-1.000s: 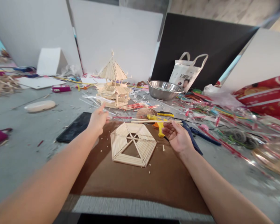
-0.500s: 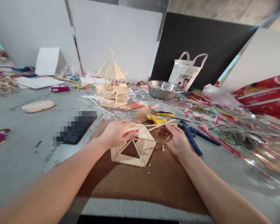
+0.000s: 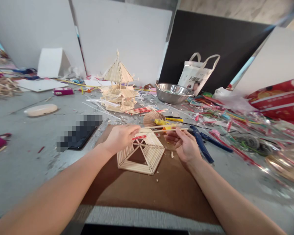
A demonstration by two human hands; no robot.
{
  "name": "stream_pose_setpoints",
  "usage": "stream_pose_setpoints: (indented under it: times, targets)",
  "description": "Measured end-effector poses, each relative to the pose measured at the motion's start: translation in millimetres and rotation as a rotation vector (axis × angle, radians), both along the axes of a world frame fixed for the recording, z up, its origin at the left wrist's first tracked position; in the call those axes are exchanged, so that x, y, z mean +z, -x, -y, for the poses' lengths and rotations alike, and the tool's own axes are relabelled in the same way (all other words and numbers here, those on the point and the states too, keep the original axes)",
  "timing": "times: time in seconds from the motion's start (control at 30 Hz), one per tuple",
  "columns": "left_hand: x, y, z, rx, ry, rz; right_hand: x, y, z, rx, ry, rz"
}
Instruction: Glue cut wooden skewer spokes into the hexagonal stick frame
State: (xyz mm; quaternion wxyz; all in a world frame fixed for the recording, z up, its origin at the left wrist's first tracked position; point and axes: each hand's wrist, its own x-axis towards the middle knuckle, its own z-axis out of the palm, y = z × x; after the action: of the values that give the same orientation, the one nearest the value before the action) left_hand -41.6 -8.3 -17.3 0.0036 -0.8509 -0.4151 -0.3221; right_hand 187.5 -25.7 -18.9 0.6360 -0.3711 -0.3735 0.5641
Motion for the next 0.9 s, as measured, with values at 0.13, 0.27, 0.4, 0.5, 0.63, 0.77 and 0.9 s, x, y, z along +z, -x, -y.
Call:
stream_pose_setpoints:
  times: [0.13,0.27,0.4,0.5,0.63,0.77,0.9]
  targets:
    - [-1.2,14,-11,0.354,0.107,0.037,2.0,-8,-5,-0.065,0.005,-0.053]
    - [-3.2,28,-22,0.627,0.285,-0.133,4.3,-10,-6,-0.040,0.025,-0.083]
    - [-3.9,35,-28,0.655,0.218,-0.189,4.6,-8,-3,0.042,0.044,-0.077]
    - [3.7,27,-22,0.519,0.070,-0.092,3.8,-6,-2,0.078,0.038,-0.052]
    - [16.6,6,-3,0.105,0.271,0.036,3.1,-5,0,0.106,0.030,-0.013]
    - [20.0,-9,10,-0.167,0.561,0.053,3.7,-3,2,0.142,0.041,0.030]
    - [21.3,-12,12,-0.254,0.711,0.064,4.2,-1,4,0.168,0.051,0.070]
